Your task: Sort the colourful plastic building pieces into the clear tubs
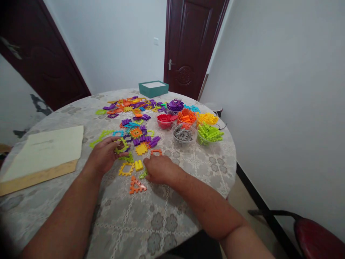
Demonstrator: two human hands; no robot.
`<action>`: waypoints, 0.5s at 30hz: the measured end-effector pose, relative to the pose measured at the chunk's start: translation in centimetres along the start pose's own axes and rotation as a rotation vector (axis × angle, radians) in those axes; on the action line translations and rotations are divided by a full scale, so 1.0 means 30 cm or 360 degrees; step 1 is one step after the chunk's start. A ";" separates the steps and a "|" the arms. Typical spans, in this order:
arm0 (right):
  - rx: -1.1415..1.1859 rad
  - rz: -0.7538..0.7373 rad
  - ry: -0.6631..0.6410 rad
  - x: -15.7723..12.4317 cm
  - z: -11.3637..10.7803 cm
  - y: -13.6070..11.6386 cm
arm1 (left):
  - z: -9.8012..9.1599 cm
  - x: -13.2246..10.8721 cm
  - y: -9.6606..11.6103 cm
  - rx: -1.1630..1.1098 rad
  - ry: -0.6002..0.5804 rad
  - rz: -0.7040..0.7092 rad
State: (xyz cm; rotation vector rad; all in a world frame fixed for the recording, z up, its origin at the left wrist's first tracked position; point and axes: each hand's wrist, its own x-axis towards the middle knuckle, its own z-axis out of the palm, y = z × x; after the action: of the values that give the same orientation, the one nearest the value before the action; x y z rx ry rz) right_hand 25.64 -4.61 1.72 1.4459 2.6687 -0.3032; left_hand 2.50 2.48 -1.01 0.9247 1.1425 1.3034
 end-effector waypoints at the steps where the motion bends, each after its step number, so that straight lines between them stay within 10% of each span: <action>1: 0.0001 -0.0026 -0.0010 0.006 0.003 0.002 | 0.002 0.000 -0.002 0.0010 -0.0005 -0.0022; 9: 0.0157 -0.0031 0.0049 0.047 -0.008 0.063 | 0.001 -0.008 -0.004 -0.0016 -0.0133 -0.0126; 15: 0.0962 0.0080 0.0591 0.095 0.044 0.106 | 0.015 -0.032 -0.012 -0.0058 -0.0332 -0.0190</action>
State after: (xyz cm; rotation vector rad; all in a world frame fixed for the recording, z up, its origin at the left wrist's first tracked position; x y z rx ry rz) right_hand 26.74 -0.88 -0.47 1.8770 2.9720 -0.9993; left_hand 3.08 1.54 -1.15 0.9282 0.9934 1.1004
